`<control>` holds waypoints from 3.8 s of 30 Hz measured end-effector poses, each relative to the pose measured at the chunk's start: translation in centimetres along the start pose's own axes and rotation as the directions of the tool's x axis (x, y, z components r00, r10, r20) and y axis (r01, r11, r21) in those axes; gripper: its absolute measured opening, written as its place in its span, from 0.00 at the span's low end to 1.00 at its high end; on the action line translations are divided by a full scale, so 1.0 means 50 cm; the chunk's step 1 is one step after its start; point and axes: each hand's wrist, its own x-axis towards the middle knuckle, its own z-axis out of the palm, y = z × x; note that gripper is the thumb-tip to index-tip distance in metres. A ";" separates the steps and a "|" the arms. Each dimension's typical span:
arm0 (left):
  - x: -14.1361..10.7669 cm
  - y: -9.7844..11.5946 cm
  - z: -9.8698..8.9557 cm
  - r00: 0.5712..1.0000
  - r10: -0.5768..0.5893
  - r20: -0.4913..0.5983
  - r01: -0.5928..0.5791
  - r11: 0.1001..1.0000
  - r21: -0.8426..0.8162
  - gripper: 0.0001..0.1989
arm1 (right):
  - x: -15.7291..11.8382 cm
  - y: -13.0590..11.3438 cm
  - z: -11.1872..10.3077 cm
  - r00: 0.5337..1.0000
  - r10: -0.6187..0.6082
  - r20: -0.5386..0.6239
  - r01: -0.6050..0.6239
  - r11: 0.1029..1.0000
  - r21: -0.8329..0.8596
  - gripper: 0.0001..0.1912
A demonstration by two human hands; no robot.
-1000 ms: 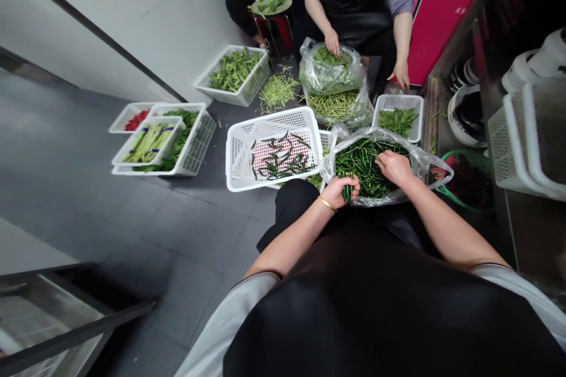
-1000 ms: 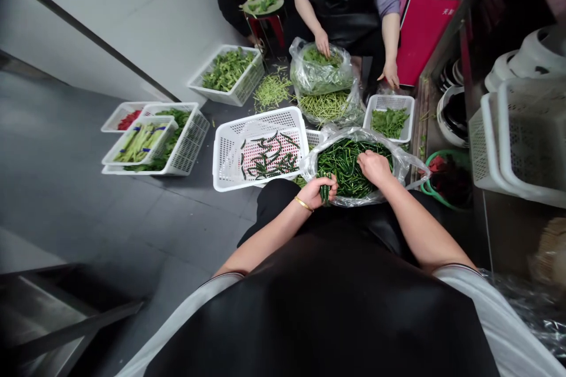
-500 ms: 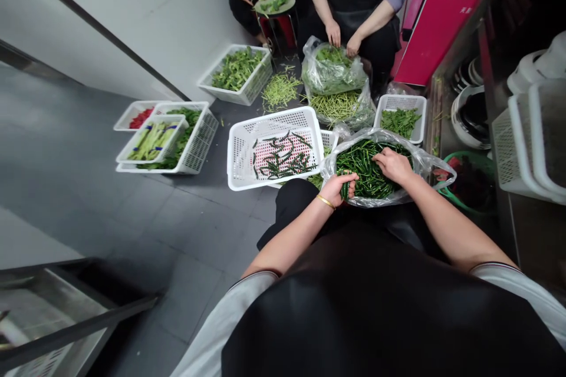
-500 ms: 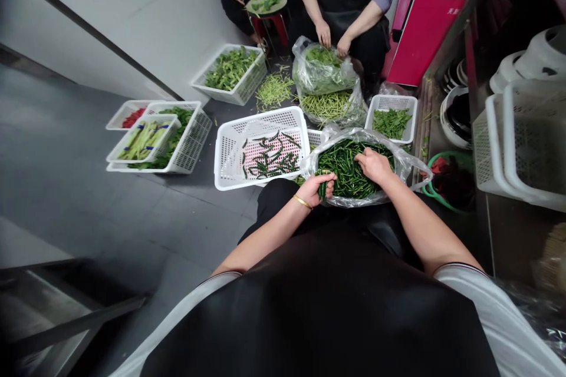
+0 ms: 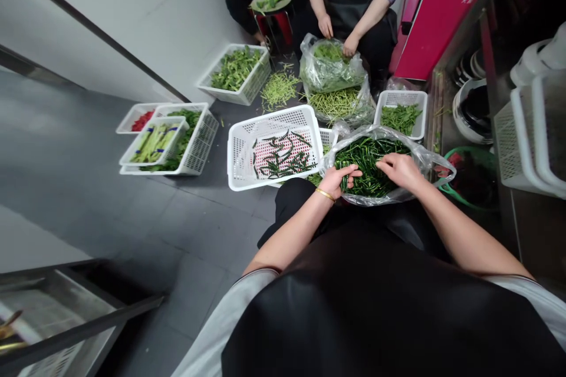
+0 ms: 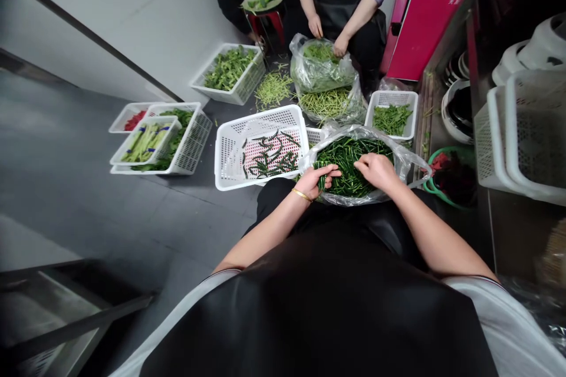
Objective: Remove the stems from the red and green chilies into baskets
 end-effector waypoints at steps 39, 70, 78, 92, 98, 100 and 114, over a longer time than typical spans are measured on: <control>-0.003 0.023 -0.042 0.973 0.228 0.023 -0.229 0.966 0.121 0.16 | 0.074 0.077 0.015 0.912 0.390 0.129 -0.408 0.824 0.393 0.10; -0.035 -0.013 -0.013 0.994 0.095 0.050 -0.098 0.993 0.069 0.21 | 0.162 0.024 0.031 0.863 0.482 0.151 -0.486 0.874 -0.010 0.17; -0.009 -0.016 0.020 0.972 0.193 0.136 -0.223 0.941 0.256 0.20 | 0.017 -0.004 0.014 0.950 0.238 0.200 -0.304 0.583 0.753 0.19; -0.026 -0.003 -0.028 0.996 0.082 0.019 -0.084 0.992 0.096 0.15 | 0.067 0.017 0.043 0.994 0.076 0.080 -0.058 0.975 -0.213 0.15; -0.014 -0.014 0.005 0.968 0.221 0.121 -0.241 0.953 0.185 0.12 | 0.022 0.014 0.001 0.940 0.294 0.172 -0.320 0.587 0.744 0.13; -0.002 -0.024 0.019 0.944 0.290 0.157 -0.322 0.910 0.260 0.12 | 0.006 -0.009 0.008 0.927 0.289 0.240 -0.332 0.334 0.882 0.16; 0.017 -0.027 0.029 0.788 0.563 0.248 -0.528 0.412 0.743 0.06 | -0.013 -0.040 0.016 0.954 0.211 -0.215 -0.071 0.852 0.518 0.10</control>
